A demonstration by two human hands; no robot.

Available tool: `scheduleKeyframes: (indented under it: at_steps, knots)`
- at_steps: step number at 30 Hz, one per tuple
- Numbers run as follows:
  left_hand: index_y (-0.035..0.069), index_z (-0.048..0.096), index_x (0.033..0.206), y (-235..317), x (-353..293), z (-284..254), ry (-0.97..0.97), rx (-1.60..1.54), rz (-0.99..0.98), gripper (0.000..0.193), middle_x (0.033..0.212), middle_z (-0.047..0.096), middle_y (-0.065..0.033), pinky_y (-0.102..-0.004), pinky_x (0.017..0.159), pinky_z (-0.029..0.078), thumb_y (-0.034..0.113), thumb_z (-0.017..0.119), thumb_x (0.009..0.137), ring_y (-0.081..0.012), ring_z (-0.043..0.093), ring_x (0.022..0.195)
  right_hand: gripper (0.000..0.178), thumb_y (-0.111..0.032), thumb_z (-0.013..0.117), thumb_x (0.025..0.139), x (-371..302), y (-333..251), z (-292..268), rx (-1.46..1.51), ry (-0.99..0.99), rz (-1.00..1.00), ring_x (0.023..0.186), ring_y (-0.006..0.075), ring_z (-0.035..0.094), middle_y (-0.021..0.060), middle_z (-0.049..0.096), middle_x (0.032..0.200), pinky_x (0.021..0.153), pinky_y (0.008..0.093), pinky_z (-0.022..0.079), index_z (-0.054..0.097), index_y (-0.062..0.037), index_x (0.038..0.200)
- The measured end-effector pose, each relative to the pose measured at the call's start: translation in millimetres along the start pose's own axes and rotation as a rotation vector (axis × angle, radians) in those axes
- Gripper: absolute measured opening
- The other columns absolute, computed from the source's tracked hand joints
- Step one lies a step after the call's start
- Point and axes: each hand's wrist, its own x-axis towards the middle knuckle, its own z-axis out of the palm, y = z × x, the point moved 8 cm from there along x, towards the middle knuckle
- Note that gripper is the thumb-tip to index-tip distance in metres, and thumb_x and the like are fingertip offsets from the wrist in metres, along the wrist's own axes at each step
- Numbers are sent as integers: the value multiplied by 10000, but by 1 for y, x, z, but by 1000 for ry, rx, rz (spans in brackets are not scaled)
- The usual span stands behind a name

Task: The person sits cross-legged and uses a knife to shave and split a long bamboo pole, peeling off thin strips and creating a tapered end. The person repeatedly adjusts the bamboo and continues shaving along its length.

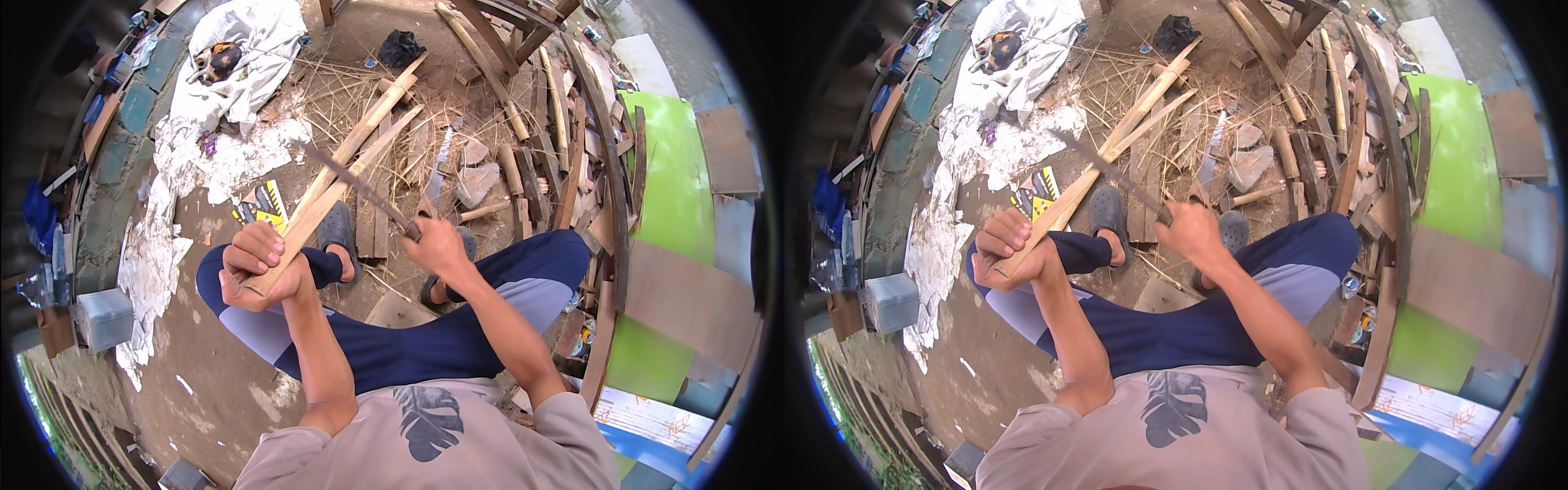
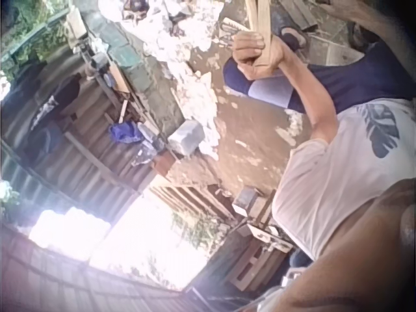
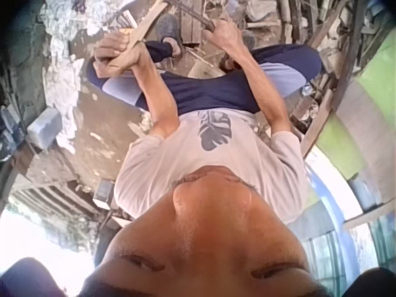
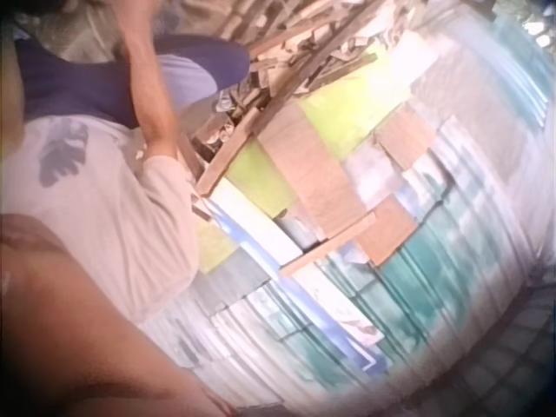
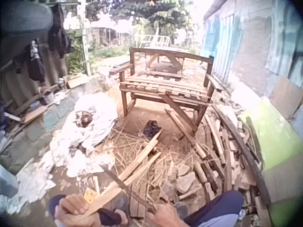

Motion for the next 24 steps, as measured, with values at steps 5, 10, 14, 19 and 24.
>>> scheduleKeyframes:
  at_steps: [5, 10, 14, 19, 24]
  knots:
    - [130, 356, 540, -2, 6, 5, -11, -22, -20, 419, 450, 364, -40, -277, 487, 334, 388, 363, 871, -153, 338, 421, 233, -248, 653, 772, 31, 49, 11, -3, 7, 109, 666, 407, 641, 233, 626, 664, 673, 484, 513, 630, -18, 742]
    - [135, 355, 537, 0, 9, -3, -16, -9, -8, 428, 445, 366, -37, -272, 493, 345, 396, 362, 876, -151, 356, 419, 215, -254, 643, 783, 56, 97, 14, -33, -59, 292, 760, 414, 660, 256, 651, 733, 754, 482, 526, 674, -44, 813]
    - [136, 363, 535, -4, 14, 6, -84, -32, -26, 450, 448, 377, -30, -278, 495, 352, 415, 361, 889, -153, 380, 422, 224, -258, 660, 771, 24, 16, 4, 26, -113, 18, 745, 410, 660, 234, 662, 734, 736, 476, 527, 672, -39, 812]
    - [138, 366, 526, -4, 11, 13, -147, -80, -97, 472, 448, 387, -26, -283, 492, 346, 434, 365, 894, -150, 382, 424, 232, -263, 675, 759, 2, -24, -8, 32, -128, -153, 731, 399, 662, 224, 655, 710, 710, 471, 527, 670, -38, 814]
    - [140, 361, 514, -7, 8, 13, -160, -111, -142, 489, 444, 388, -28, -276, 486, 330, 451, 373, 891, -144, 366, 423, 241, -270, 668, 748, 25, 4, 1, 23, -153, -19, 727, 395, 664, 222, 654, 701, 708, 475, 535, 673, -35, 798]
